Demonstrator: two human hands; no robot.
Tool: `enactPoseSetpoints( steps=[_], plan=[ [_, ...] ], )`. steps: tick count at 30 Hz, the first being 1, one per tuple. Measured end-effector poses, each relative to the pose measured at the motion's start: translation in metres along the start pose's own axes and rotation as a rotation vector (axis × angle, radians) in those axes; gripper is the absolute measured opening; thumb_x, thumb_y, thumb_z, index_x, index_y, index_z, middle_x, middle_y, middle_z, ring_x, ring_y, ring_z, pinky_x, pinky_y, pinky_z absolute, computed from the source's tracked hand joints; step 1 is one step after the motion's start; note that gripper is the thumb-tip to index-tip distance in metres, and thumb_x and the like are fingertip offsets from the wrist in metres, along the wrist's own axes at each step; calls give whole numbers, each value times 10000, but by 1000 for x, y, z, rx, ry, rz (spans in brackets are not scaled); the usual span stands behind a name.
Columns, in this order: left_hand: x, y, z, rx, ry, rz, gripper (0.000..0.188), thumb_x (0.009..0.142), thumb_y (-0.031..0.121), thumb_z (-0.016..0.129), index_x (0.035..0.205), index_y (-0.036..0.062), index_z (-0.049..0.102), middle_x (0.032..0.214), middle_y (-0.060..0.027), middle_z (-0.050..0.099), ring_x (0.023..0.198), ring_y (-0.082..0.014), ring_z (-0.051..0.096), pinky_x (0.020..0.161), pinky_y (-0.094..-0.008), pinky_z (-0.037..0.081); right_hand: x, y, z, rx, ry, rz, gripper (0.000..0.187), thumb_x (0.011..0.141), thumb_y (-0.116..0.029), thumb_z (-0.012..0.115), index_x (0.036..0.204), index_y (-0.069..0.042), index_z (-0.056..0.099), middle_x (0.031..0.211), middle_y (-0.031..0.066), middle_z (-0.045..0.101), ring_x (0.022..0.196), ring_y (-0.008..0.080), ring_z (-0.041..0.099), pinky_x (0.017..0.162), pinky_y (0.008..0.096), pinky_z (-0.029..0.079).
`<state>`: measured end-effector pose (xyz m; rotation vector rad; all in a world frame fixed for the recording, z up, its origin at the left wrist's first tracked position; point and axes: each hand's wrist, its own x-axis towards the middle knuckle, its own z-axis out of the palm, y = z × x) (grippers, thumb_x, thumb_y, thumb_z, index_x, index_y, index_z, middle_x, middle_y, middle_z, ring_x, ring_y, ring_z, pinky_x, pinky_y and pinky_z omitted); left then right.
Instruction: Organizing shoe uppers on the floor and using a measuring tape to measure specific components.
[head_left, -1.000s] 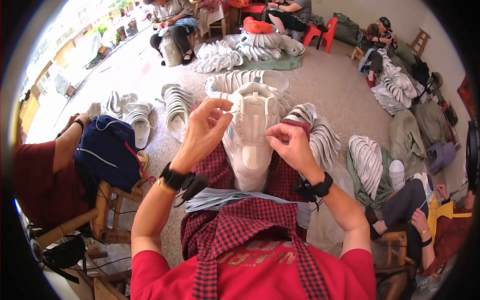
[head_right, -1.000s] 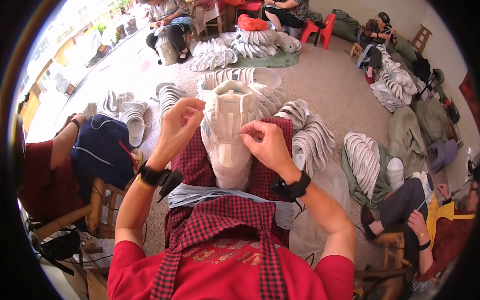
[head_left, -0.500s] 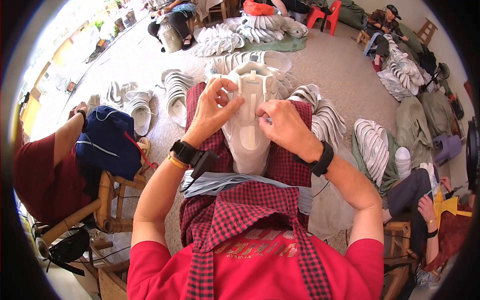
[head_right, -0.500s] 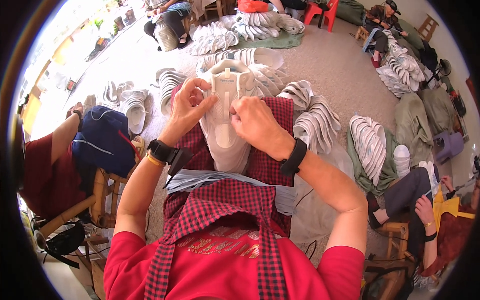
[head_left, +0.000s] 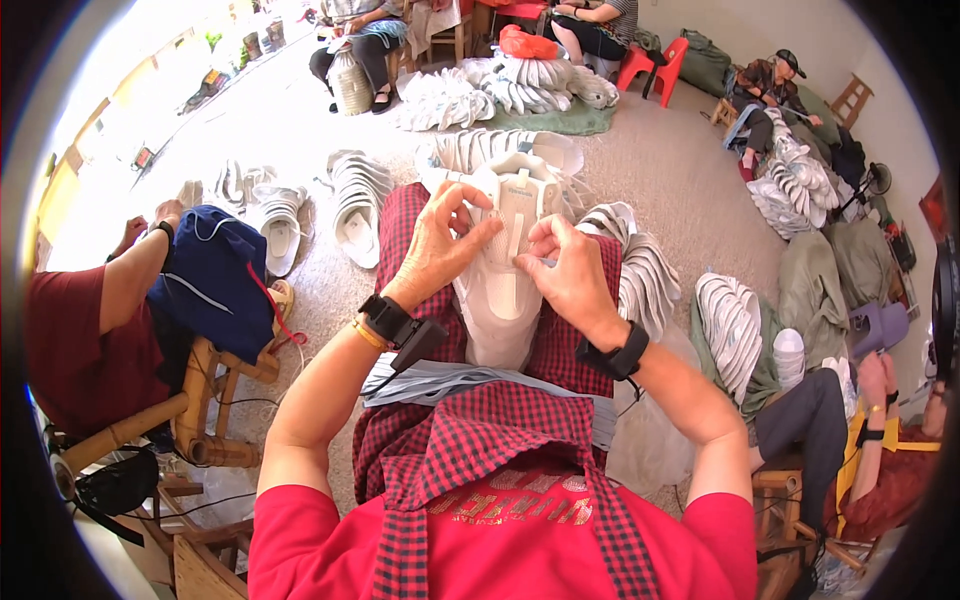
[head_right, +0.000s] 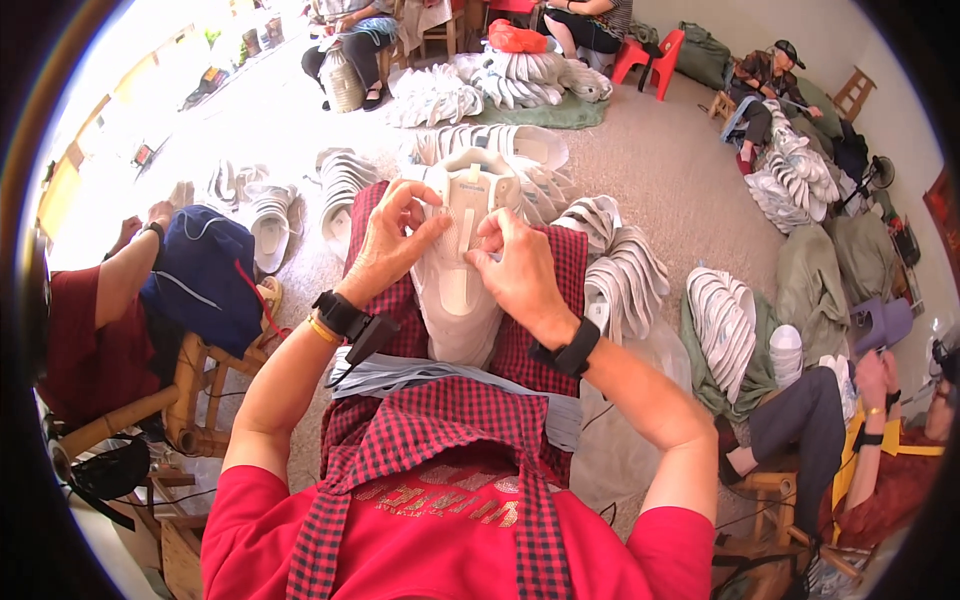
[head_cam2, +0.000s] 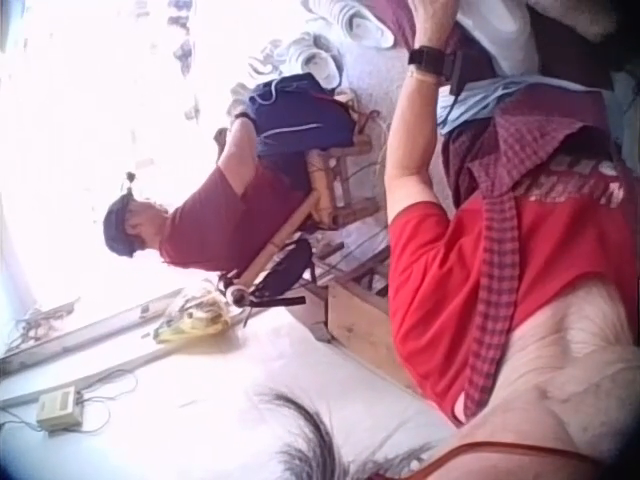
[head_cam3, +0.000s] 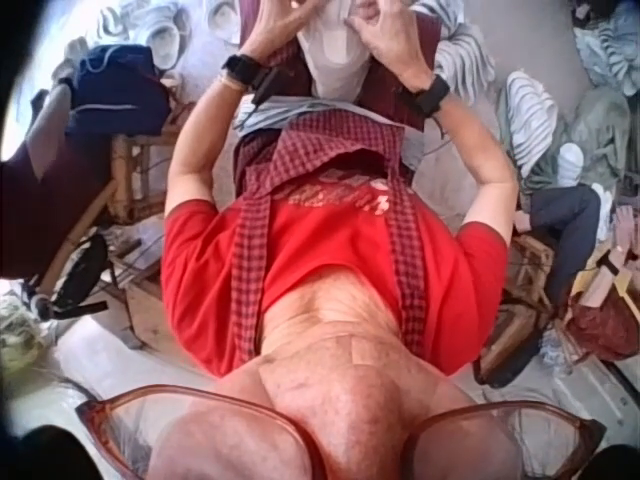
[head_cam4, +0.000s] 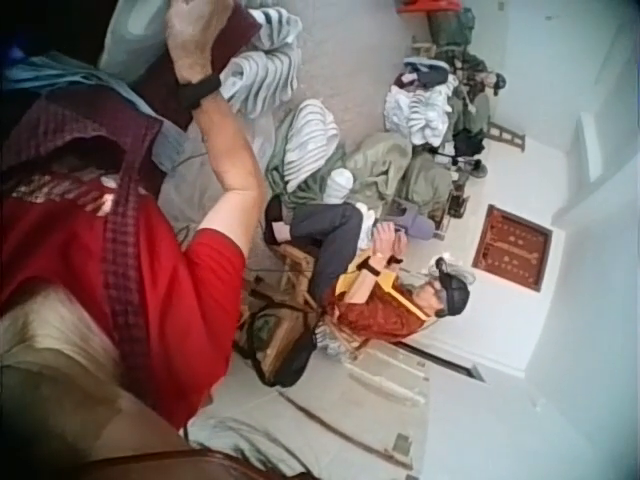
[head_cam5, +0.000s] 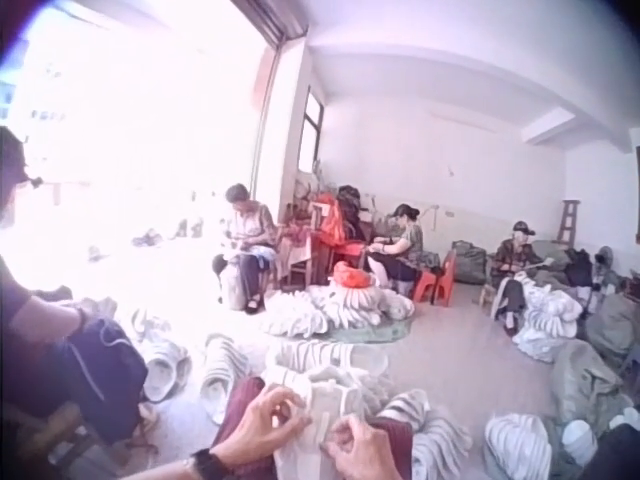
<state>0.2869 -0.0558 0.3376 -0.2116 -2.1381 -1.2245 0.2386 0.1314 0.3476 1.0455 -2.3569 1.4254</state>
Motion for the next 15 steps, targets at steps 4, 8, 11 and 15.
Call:
enactPoseSetpoints(
  steps=[4, 8, 11, 15],
  plan=[
    [0, -2, 1, -24, 20, -24, 213, 782, 103, 721, 950, 51, 601, 871, -19, 476, 677, -86, 440, 609, -239, 411, 4, -2, 3, 56, -91, -84, 246, 721, -55, 726, 914, -22, 577, 732, 124, 642, 737, 280, 668, 682, 359, 507],
    [-1, -1, -2, 20, -4, 27, 201, 798, 65, 704, 965, 43, 595, 914, -14, 478, 697, -61, 432, 602, -218, 413, 4, -2, -6, 48, -158, -140, 233, 745, -29, 683, 955, -19, 583, 803, 132, 644, 762, 302, 660, 688, 374, 510],
    [-5, 5, -4, -47, -3, 22, 219, 776, 58, 714, 961, 45, 598, 972, -30, 503, 716, -75, 458, 638, -221, 430, -3, -3, -10, -148, -99, -313, 189, 772, 2, 613, 958, -30, 601, 918, 141, 629, 801, 338, 639, 683, 415, 516],
    [-10, 17, -7, 126, -67, 157, 206, 737, 52, 729, 923, 61, 642, 1081, -78, 500, 808, -154, 512, 729, -284, 449, -2, -2, -6, -149, -121, -306, 197, 767, 17, 599, 962, -15, 594, 891, 149, 630, 787, 336, 640, 675, 403, 514]
  ],
)
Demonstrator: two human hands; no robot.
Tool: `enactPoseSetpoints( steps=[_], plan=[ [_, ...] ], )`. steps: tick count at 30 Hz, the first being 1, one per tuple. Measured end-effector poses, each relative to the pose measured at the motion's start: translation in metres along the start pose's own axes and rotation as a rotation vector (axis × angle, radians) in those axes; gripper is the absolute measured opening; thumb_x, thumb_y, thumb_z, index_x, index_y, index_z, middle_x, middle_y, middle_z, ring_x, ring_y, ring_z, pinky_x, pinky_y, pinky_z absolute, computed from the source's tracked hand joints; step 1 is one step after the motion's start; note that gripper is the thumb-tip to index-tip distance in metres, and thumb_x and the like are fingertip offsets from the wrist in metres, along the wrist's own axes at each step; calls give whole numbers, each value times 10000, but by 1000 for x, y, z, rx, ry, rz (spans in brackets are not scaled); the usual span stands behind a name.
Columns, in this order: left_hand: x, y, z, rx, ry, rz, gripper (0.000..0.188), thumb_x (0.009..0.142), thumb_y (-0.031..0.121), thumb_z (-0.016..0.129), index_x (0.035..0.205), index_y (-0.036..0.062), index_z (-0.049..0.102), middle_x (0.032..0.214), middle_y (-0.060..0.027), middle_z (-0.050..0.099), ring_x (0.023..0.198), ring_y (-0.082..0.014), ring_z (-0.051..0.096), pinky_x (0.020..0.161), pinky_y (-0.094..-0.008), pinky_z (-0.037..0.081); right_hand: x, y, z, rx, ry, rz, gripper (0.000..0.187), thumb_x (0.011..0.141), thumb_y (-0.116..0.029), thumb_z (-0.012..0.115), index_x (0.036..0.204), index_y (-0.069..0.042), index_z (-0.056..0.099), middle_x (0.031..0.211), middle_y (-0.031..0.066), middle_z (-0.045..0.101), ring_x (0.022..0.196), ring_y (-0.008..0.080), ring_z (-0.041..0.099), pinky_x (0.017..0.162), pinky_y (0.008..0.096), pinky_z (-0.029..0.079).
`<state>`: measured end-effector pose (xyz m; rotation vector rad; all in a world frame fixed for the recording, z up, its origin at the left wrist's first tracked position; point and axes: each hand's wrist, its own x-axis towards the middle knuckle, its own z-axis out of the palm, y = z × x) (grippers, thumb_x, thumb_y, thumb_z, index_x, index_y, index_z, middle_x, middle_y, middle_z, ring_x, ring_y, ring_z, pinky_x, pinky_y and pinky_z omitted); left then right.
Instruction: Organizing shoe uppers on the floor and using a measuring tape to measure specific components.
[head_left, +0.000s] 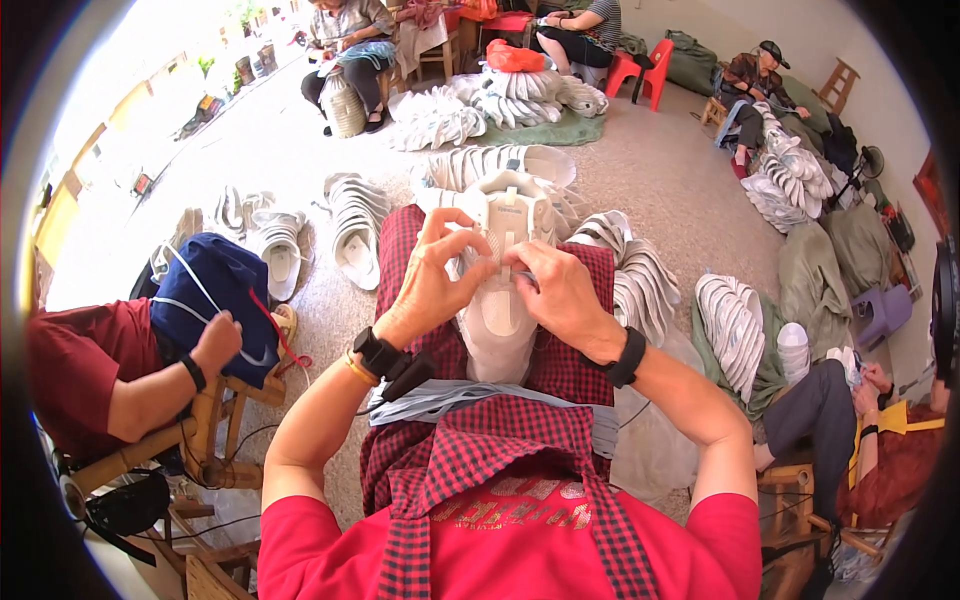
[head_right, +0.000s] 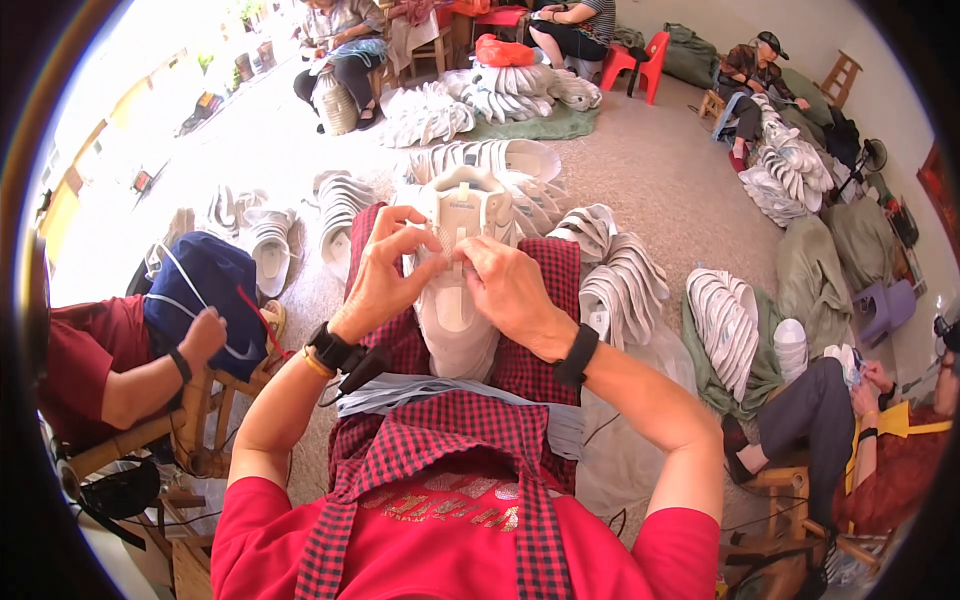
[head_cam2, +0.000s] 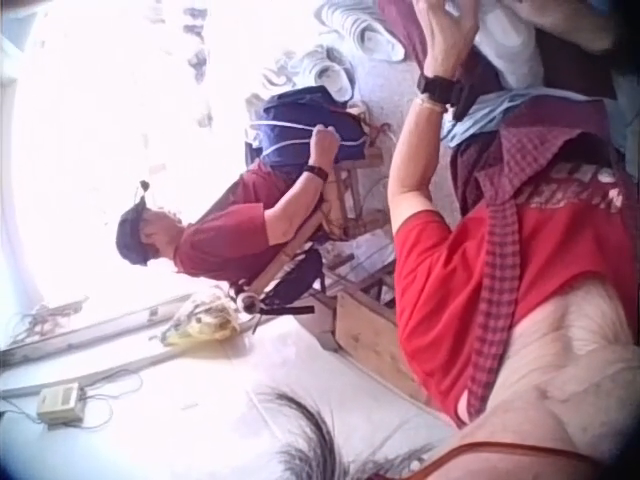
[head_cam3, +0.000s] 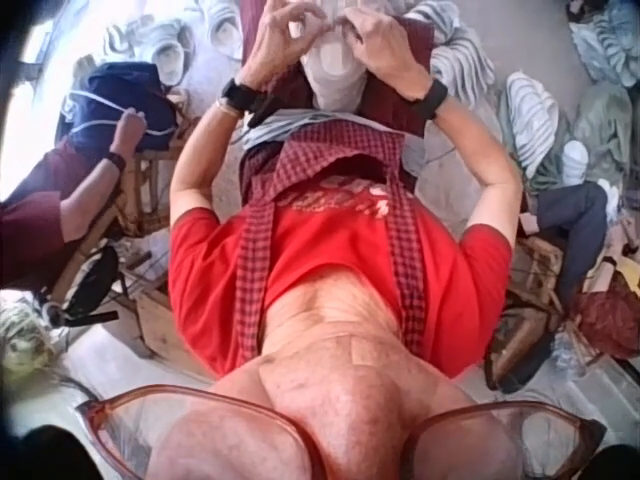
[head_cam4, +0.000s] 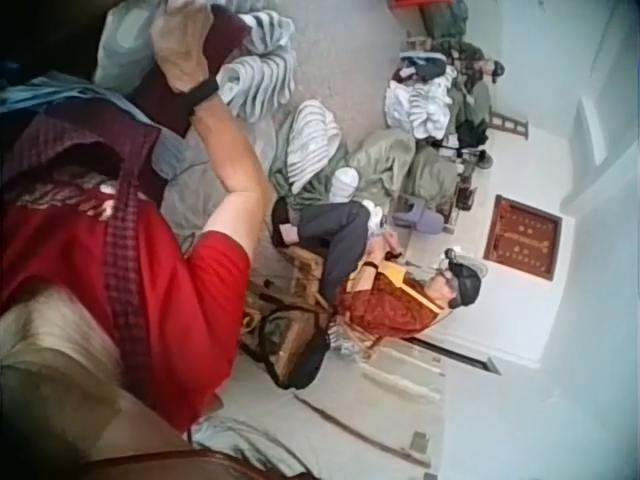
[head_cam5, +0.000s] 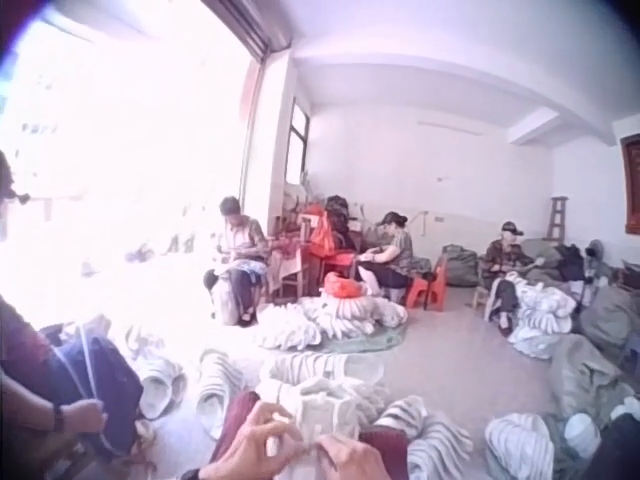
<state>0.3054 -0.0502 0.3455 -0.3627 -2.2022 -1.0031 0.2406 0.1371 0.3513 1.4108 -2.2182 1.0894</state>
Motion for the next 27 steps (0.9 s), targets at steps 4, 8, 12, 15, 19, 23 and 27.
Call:
enactPoseSetpoints(
  steps=[4, 8, 12, 15, 19, 23, 27],
  plan=[
    [-3, 14, -3, 136, -72, -9, 209, 711, 53, 738, 911, 74, 679, 1142, -123, 463, 920, -242, 526, 832, -347, 435, 4, 3, 4, 310, -12, 118, 198, 764, 21, 586, 959, -14, 590, 865, 155, 635, 789, 339, 642, 675, 396, 512],
    [-5, 21, -2, 203, -111, -16, 228, 709, 80, 743, 922, 63, 663, 1184, -160, 450, 1034, -313, 505, 884, -388, 423, 1, 3, 4, 189, 43, 55, 174, 763, 13, 583, 935, -9, 571, 843, 159, 634, 788, 341, 642, 669, 400, 508],
    [-5, 28, 4, 281, -64, 13, 208, 713, 108, 714, 902, 71, 637, 1189, -194, 438, 926, -343, 510, 838, -438, 418, -2, 4, 3, 130, 47, 69, 130, 793, -31, 575, 918, -43, 540, 838, 175, 613, 798, 397, 606, 647, 461, 486],
    [-2, 39, 7, 354, -125, -75, 160, 749, 98, 669, 908, 82, 655, 1197, -208, 425, 1007, -388, 497, 859, -451, 420, -3, 5, 2, 154, 37, 80, 132, 808, -27, 562, 937, -44, 538, 855, 165, 616, 815, 392, 608, 652, 459, 487],
    [-4, 44, 13, 383, -81, 8, 92, 766, 62, 628, 854, 36, 620, 1206, -220, 414, 1053, -408, 471, 877, -467, 414, -6, 6, 2, 116, 75, 17, 243, 765, 7, 600, 996, -38, 542, 829, 132, 610, 783, 325, 634, 672, 388, 504],
    [-20, 3, -29, 738, -282, 77, 116, 798, -1, 556, 912, 0, 576, 1134, -170, 494, 1080, -328, 486, 985, -462, 385, -12, 8, 3, 167, 66, -19, 300, 763, 35, 596, 1046, -27, 520, 908, 142, 594, 848, 314, 632, 722, 374, 507],
    [-43, -64, -198, 1978, -396, -123, 207, 848, 35, 415, 957, 37, 591, 912, -117, 521, 931, -262, 503, 934, -405, 392, -16, 12, 2, 287, 22, -5, 258, 769, 39, 598, 1014, -18, 538, 922, 142, 588, 866, 331, 624, 732, 378, 506]
  ],
)
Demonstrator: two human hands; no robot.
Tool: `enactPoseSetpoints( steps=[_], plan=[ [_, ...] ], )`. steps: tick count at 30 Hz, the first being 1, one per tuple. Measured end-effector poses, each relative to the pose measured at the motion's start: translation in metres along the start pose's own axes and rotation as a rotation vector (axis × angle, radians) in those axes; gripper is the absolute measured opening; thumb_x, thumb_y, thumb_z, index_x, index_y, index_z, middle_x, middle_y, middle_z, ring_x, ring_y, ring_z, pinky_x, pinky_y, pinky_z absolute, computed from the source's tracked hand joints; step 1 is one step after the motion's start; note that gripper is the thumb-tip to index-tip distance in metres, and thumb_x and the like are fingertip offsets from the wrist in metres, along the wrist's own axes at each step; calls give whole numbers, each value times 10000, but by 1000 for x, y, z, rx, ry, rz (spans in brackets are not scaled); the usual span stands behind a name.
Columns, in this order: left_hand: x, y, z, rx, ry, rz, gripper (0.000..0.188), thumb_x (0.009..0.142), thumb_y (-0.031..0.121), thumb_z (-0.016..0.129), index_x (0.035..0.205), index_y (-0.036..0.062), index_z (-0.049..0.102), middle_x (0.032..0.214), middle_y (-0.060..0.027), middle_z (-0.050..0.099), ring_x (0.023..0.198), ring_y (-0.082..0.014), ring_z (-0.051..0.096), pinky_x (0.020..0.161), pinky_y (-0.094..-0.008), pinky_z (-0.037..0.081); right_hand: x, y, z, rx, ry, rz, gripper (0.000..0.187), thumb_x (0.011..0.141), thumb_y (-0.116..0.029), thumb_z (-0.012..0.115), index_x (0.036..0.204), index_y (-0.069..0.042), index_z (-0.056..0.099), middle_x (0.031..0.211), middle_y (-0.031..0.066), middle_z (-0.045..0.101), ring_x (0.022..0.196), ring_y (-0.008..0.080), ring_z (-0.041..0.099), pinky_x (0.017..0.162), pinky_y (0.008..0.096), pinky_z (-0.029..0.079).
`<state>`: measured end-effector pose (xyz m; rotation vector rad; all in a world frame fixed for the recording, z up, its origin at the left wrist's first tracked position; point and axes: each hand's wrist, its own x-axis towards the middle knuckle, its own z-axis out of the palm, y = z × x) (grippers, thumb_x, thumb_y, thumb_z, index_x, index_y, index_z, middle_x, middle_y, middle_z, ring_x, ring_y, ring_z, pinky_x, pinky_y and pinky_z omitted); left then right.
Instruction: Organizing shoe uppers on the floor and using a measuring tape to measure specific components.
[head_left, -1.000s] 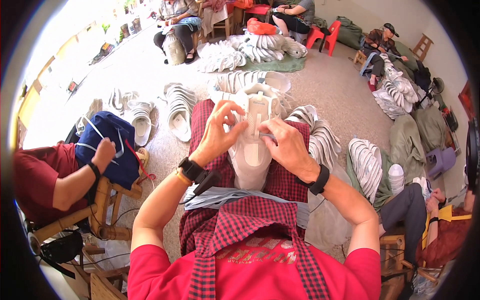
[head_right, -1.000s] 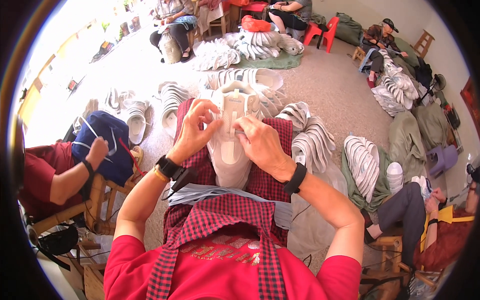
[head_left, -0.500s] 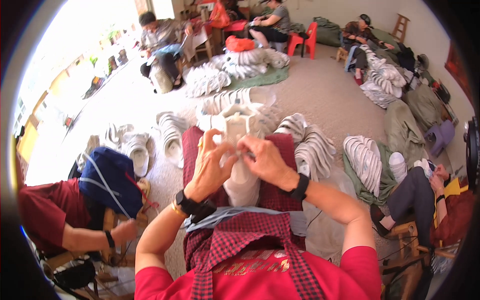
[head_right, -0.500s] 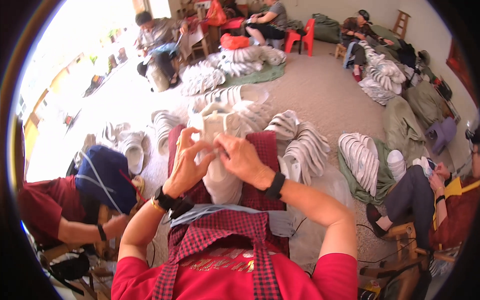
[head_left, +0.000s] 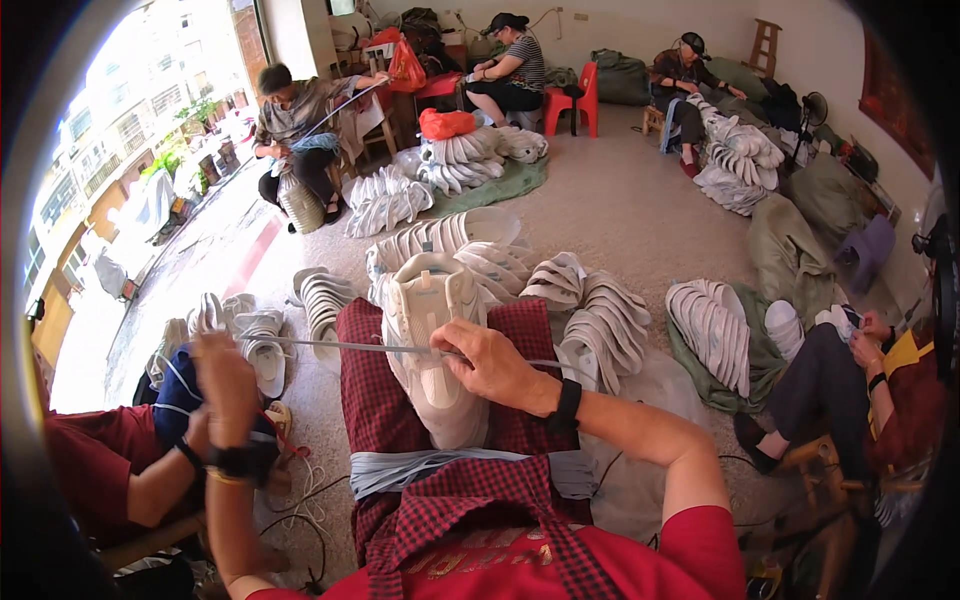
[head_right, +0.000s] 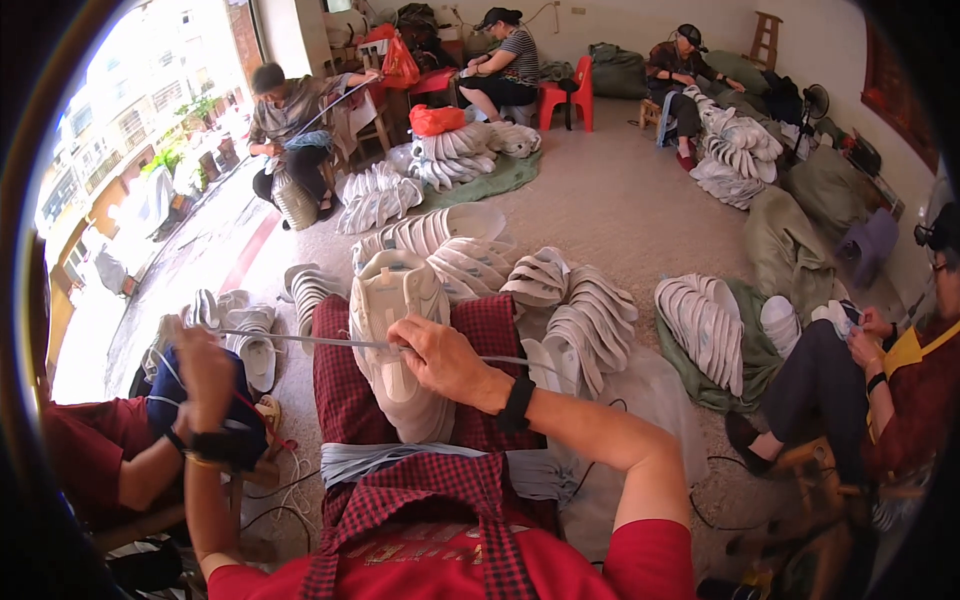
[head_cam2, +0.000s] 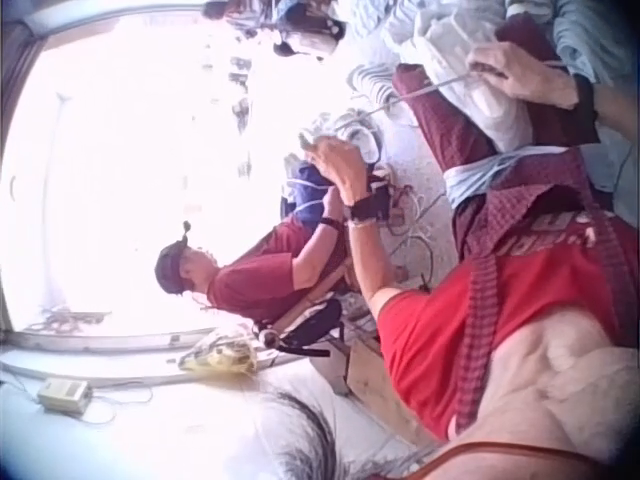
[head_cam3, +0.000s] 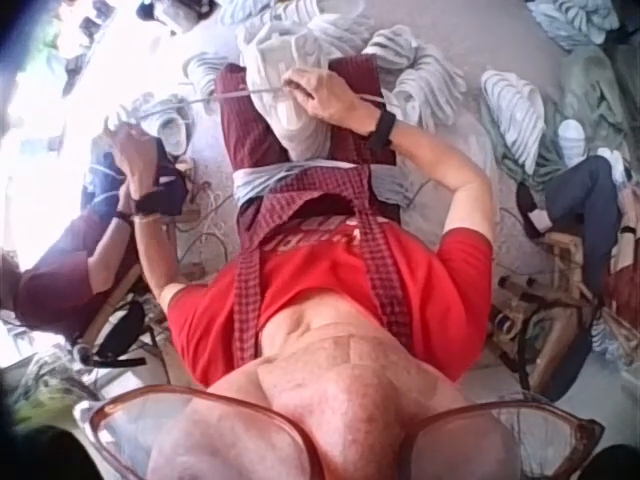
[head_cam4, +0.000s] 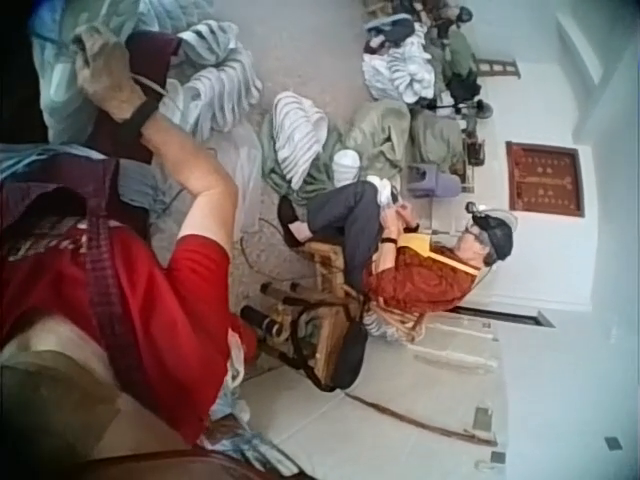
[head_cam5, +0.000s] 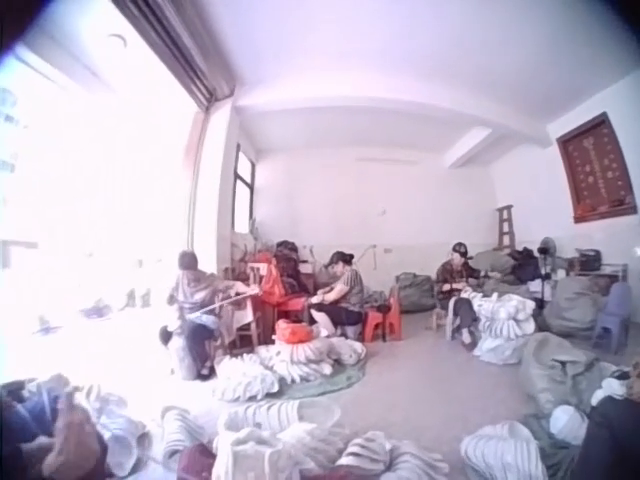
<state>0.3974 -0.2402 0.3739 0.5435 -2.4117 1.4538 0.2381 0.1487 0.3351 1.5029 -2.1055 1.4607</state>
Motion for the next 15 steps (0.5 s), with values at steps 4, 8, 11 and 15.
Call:
enactPoseSetpoints(
  steps=[4, 8, 11, 15],
  plan=[
    [-24, -176, 97, -579, 145, -561, 126, 813, 27, 482, 905, -14, 557, 945, -172, 556, 938, -341, 531, 843, -404, 439, 4, 2, -3, 5, -37, 16, 225, 770, 37, 604, 984, -15, 556, 944, 141, 590, 864, 350, 616, 731, 383, 505],
    [-17, -219, 63, -926, 596, -759, 222, 755, 61, 586, 944, -31, 515, 1114, -237, 498, 858, -367, 560, 820, -403, 469, 5, -5, -5, -35, 16, -8, 198, 762, 18, 622, 950, -23, 575, 870, 143, 602, 810, 314, 631, 699, 379, 505],
    [3, -131, -11, -839, 619, -462, 232, 771, 7, 597, 989, -16, 522, 1053, -202, 547, 830, -351, 585, 804, -391, 475, 1, -10, -12, -103, 121, -52, 186, 739, -39, 666, 914, -33, 603, 778, 130, 608, 703, 262, 635, 637, 355, 502],
    [22, 23, -102, -1557, 203, -287, 270, 822, 57, 642, 1084, 57, 578, 981, -136, 638, 874, -263, 626, 755, -361, 488, -2, -6, -31, -94, -59, 191, 158, 760, -90, 688, 872, -1, 621, 773, 163, 641, 675, 276, 647, 602, 356, 509]
  ],
)
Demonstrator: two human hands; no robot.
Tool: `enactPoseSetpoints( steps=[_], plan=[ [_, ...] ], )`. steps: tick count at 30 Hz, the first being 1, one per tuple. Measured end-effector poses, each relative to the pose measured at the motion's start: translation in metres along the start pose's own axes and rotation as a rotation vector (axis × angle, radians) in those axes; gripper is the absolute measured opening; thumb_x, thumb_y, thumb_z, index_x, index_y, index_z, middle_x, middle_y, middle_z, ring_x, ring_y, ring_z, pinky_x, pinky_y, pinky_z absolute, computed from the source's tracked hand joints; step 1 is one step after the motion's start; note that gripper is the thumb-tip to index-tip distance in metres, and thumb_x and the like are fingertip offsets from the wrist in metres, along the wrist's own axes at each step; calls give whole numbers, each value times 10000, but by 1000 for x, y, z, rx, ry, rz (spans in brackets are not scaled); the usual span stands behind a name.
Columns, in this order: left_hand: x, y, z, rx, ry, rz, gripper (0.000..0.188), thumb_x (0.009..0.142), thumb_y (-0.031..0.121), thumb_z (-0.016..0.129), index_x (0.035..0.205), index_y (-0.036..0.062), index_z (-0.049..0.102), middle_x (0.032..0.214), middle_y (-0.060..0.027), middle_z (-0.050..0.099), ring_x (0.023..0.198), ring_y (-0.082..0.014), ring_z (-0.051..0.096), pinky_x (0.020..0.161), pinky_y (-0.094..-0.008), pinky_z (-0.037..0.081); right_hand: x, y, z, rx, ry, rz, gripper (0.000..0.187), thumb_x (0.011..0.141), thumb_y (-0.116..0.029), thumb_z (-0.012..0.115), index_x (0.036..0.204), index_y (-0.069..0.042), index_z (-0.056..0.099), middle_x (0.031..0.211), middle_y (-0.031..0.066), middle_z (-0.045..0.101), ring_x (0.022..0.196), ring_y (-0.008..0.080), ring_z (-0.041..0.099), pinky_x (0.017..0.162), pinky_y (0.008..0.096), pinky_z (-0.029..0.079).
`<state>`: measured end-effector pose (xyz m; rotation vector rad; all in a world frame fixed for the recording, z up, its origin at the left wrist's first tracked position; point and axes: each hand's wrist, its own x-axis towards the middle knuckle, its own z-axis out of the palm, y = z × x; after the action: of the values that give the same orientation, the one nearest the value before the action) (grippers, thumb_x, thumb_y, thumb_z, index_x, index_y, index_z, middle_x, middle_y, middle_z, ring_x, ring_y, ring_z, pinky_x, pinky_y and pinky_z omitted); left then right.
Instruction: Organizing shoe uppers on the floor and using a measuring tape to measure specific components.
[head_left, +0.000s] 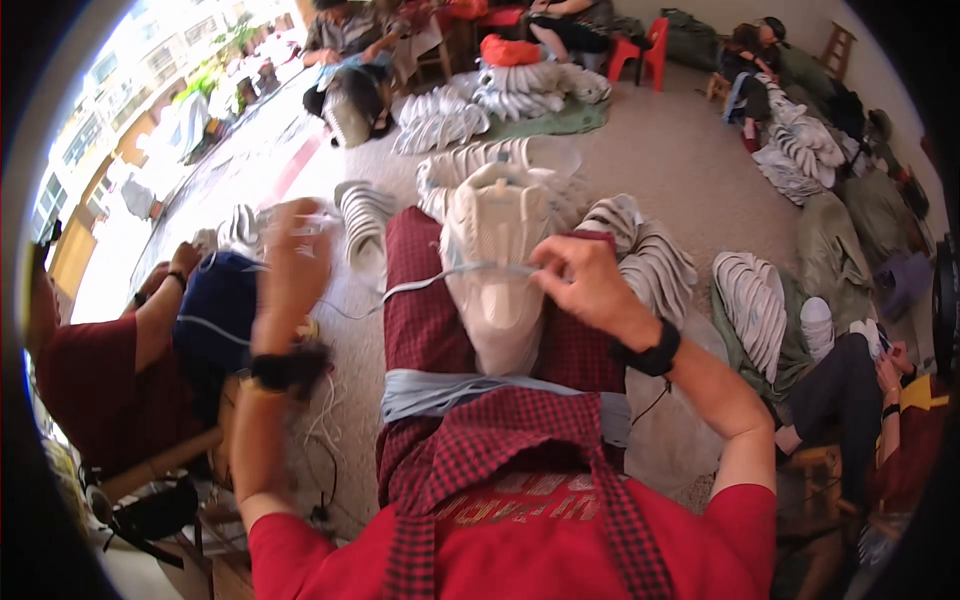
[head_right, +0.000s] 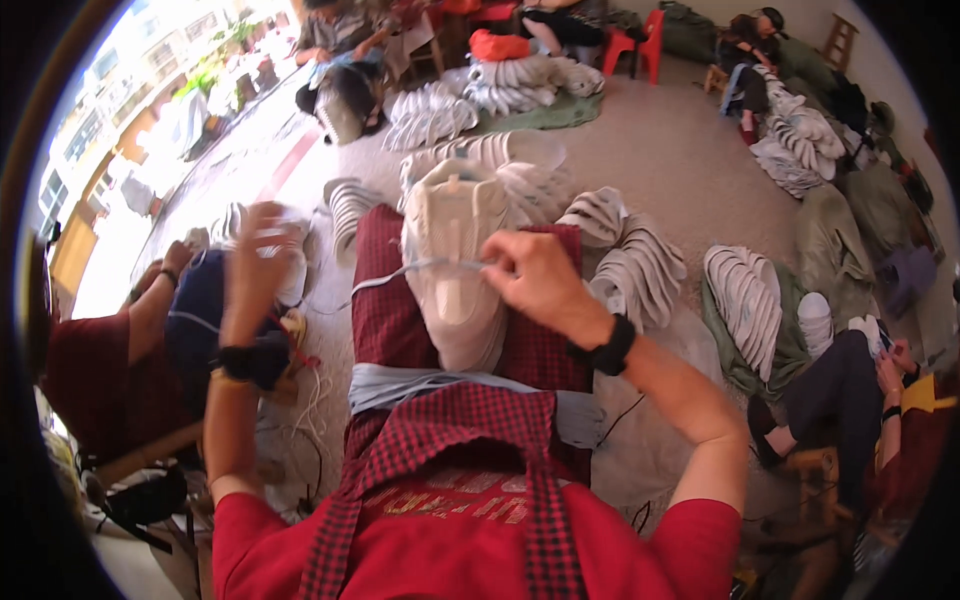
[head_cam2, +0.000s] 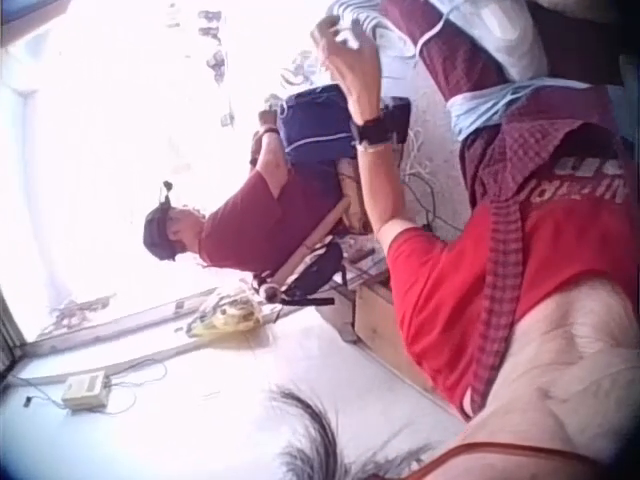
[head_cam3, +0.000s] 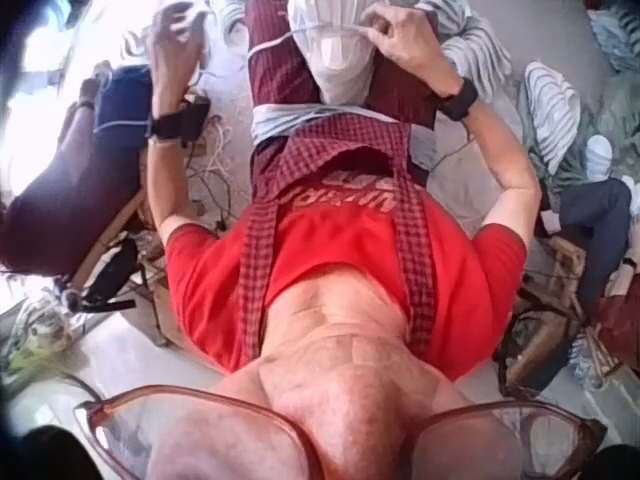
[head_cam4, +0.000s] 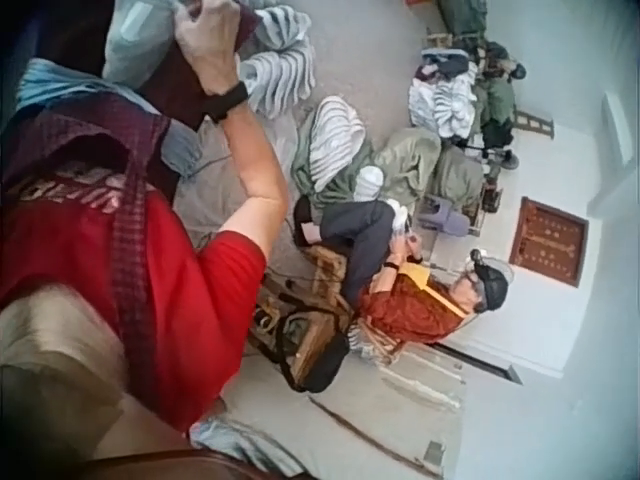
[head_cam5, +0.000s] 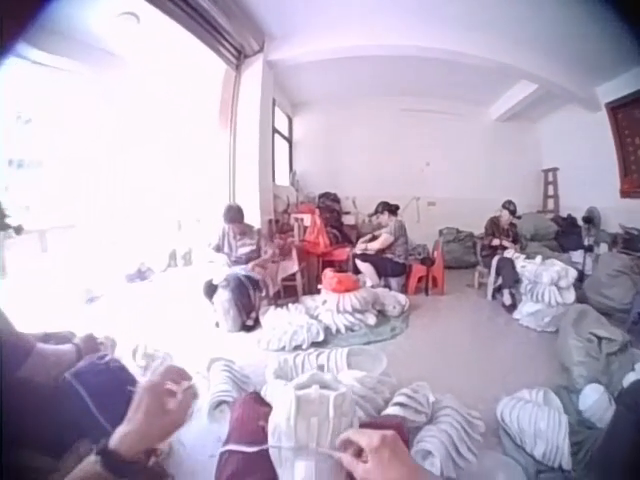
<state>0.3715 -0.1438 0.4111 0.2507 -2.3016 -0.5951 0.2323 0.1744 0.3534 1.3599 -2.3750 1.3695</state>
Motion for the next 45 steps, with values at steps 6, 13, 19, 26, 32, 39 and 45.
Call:
enactPoseSetpoints(
  steps=[6, 13, 19, 26, 32, 39, 45],
  plan=[
    [-43, 52, 99, -286, -293, 158, 235, 814, 105, 679, 986, 11, 549, 887, -123, 571, 768, -209, 570, 653, -324, 464, -5, 13, -6, -52, -4, 7, 130, 822, -101, 648, 870, 19, 632, 789, 160, 642, 670, 301, 630, 600, 361, 487],
    [-40, 17, 62, -250, -363, 175, 109, 852, 61, 569, 780, -19, 552, 638, -121, 488, 556, -229, 493, 539, -335, 386, -9, 32, 4, -34, -3, -31, 190, 859, -166, 616, 821, 18, 640, 729, 144, 639, 656, 300, 627, 599, 367, 479],
    [-49, -18, 18, -77, -405, 245, 192, 838, 89, 576, 724, -4, 453, 621, -160, 443, 547, -336, 483, 524, -393, 366, -18, 60, -44, 255, -355, 360, 294, 908, -219, 528, 765, -13, 681, 647, 41, 636, 579, 100, 567, 551, 278, 462],
    [-56, -22, 33, 186, -370, 376, 230, 813, 171, 687, 767, 16, 523, 632, -145, 539, 551, -327, 548, 519, -390, 418, -30, 49, -64, -326, 154, -5, 351, 697, -3, 542, 1042, -8, 599, 1034, 155, 584, 1043, 330, 544, 944, 410, 419],
    [-48, -25, 32, 177, -392, 472, 104, 875, 124, 599, 827, 52, 541, 713, -130, 580, 654, -350, 588, 559, -430, 440, -14, 20, 6, -47, 81, -102, 285, 761, -25, 602, 1032, -6, 513, 974, 189, 530, 978, 370, 564, 818, 433, 466],
    [-48, -28, 27, 203, -357, 445, 52, 870, 83, 574, 848, 57, 535, 741, -129, 567, 658, -365, 568, 570, -430, 441, -28, 50, -7, -241, 17, -344, 72, 852, -37, 582, 917, -8, 576, 741, 115, 554, 658, 316, 603, 576, 398, 492],
    [-69, -44, -32, 288, -140, 298, 31, 852, 11, 525, 831, 33, 517, 732, -165, 532, 678, -375, 577, 573, -429, 456, -88, 79, -103, -596, -15, -155, 101, 860, -66, 524, 921, -21, 591, 771, 143, 614, 692, 323, 630, 589, 391, 512]
  ],
)
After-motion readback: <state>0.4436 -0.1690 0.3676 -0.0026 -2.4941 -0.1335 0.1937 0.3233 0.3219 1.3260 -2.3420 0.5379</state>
